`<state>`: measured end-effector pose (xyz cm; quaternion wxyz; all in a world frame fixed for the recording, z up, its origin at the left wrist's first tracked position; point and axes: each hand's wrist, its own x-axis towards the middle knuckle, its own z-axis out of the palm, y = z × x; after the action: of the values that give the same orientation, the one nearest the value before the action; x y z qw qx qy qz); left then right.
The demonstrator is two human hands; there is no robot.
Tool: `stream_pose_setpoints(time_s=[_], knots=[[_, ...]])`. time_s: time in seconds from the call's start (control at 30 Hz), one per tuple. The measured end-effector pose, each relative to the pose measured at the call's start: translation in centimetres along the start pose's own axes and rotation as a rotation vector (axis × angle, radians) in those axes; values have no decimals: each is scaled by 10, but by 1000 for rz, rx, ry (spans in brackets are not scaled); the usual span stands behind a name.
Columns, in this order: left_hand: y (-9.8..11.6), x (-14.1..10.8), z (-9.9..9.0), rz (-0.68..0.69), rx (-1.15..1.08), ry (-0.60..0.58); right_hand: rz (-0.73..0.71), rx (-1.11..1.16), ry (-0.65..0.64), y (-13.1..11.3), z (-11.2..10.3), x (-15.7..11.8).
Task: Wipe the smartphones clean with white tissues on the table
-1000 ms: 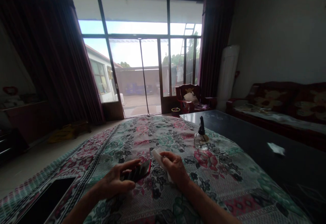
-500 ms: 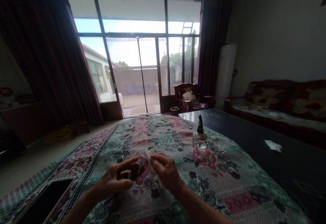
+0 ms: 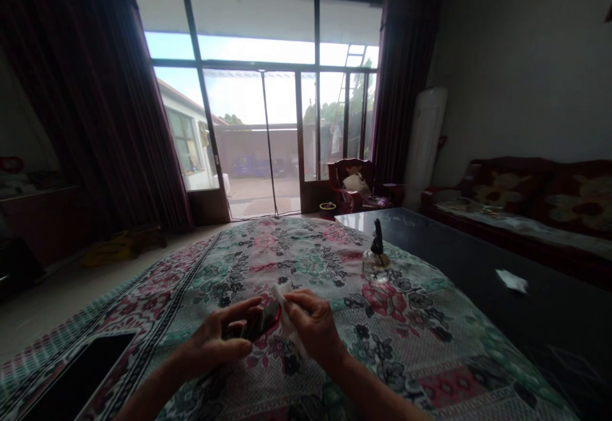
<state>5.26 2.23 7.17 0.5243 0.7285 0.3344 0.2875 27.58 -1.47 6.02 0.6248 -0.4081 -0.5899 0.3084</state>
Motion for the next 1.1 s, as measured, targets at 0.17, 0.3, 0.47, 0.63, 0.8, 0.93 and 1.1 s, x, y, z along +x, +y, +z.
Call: stream_pose_setpoints(time_s=[0.17, 0.3, 0.47, 0.63, 0.8, 0.93, 1.1], knots=[[0, 1, 0, 2, 32, -3, -13, -12, 19, 0, 0, -2], [2, 0, -4, -13, 75, 39, -14, 6, -18, -11, 4, -7], [1, 0, -5, -13, 88, 8, 12, 7, -10, -7, 2, -4], [-2, 2, -1, 10, 71, -23, 19, -32, -13, 5, -2, 0], [-1, 1, -3, -18, 60, 17, 2, -19, -26, -1, 1, -4], [0, 1, -3, -23, 66, 41, 16, 7, -35, -6, 3, -5], [-3, 1, -2, 3, 86, -8, 45, -16, -14, 0, -1, -1]])
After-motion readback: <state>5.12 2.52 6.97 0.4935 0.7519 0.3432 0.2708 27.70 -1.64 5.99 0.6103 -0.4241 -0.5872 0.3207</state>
